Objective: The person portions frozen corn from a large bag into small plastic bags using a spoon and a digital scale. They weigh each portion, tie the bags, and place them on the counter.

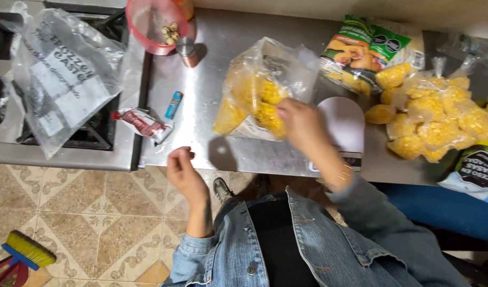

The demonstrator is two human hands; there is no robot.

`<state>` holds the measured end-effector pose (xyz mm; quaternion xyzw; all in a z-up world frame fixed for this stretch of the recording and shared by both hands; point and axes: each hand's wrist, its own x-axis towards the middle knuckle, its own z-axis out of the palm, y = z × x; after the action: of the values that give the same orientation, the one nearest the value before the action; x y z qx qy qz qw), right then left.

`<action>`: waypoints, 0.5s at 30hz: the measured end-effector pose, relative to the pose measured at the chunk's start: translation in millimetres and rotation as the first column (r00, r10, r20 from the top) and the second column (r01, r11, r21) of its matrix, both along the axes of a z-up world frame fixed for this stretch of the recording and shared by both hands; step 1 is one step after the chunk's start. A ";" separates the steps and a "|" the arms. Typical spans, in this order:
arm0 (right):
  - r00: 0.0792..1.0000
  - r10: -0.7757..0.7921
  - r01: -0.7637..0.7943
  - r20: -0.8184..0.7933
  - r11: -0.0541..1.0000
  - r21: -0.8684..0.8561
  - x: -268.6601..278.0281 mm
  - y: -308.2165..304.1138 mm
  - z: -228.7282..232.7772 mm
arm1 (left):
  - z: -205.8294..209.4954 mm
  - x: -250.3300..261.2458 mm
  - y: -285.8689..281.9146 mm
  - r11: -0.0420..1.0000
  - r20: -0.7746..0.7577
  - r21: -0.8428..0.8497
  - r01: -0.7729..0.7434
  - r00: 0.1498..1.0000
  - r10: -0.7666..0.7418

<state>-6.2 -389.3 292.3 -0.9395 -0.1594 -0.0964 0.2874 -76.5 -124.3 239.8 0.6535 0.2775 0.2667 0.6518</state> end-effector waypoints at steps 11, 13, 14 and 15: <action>0.977 -0.193 0.211 -0.088 0.850 0.483 19.5 -116.0 -36.2 | -9.0 -38.3 -100.5 0.958 0.100 0.011 0.287 0.953 -0.287; 0.944 -0.315 0.327 -0.102 0.842 0.429 48.6 -147.6 -74.9 | -11.3 -45.1 -112.6 0.951 0.072 0.013 0.308 0.949 -0.308; 0.894 -0.396 0.437 -0.209 0.875 0.209 69.5 -157.0 -105.8 | -12.3 -47.0 -117.5 0.931 0.037 0.019 0.364 0.930 -0.365; 0.822 -0.492 0.506 -0.286 0.862 -0.029 92.6 -167.1 -135.5 | -13.3 -46.5 -123.0 0.907 0.005 0.021 0.420 0.907 -0.421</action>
<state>86.4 -556.4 156.7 -0.9451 0.1368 -0.0366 0.2946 -123.0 -247.3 226.5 0.7031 0.1245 0.1259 0.6887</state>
